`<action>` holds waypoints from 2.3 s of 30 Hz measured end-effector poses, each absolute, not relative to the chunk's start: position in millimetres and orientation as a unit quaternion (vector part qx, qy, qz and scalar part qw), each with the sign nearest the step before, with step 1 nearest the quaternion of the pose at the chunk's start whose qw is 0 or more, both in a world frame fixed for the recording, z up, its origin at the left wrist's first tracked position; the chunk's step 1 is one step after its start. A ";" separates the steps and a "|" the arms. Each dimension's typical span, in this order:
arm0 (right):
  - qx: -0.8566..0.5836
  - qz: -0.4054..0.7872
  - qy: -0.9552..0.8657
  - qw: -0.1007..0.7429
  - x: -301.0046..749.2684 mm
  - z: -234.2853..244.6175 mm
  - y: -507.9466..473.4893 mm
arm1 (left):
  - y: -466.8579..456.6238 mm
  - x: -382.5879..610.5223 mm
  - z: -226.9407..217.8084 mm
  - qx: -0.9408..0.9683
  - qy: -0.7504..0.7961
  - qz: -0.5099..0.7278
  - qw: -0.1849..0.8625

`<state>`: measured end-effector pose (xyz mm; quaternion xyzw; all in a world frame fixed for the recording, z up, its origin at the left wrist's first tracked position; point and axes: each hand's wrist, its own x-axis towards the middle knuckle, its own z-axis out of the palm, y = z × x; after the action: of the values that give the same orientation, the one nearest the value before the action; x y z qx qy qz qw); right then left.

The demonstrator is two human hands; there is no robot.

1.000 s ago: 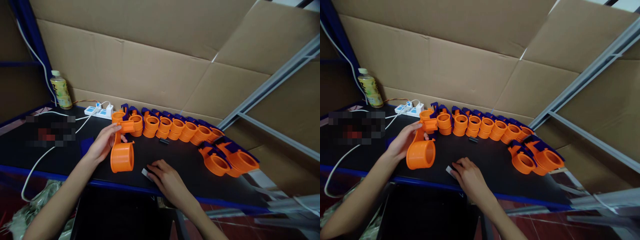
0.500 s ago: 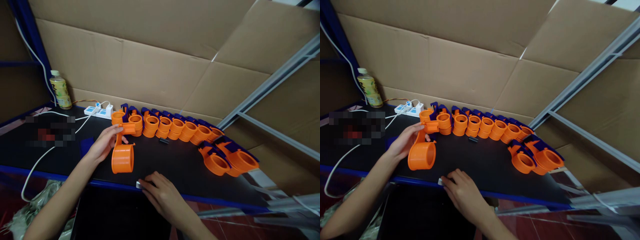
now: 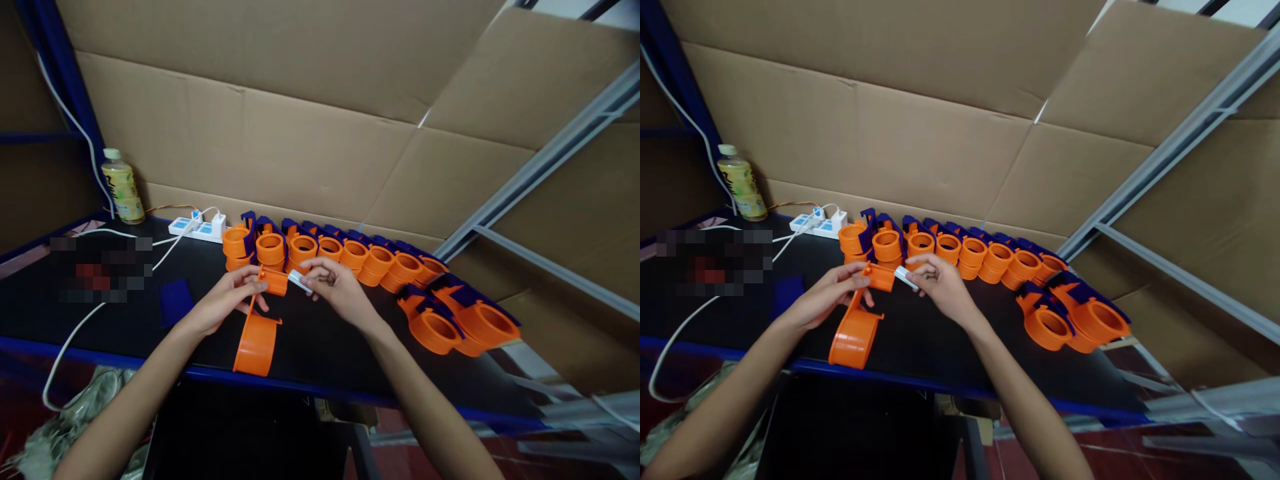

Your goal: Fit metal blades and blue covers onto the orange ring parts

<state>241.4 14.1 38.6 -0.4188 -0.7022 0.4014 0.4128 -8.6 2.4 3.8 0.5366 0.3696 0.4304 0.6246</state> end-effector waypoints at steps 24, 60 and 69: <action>-0.373 0.435 -0.717 0.397 234.6 15.7 40.0 | 4.5 -6.4 -0.1 0.588 0.379 0.431 0.571; -0.381 0.417 -0.711 0.419 221.0 -1.0 35.7 | 1.8 -2.8 1.7 0.579 0.370 0.419 0.593; -0.390 0.414 -0.730 0.380 215.6 -1.8 31.2 | 0.8 -0.9 -0.2 0.585 0.363 0.405 0.602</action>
<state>215.6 31.2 -1.8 -0.3904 -0.7295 0.4139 0.3796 -0.9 0.8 -0.2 0.5855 0.3629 0.4046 0.6015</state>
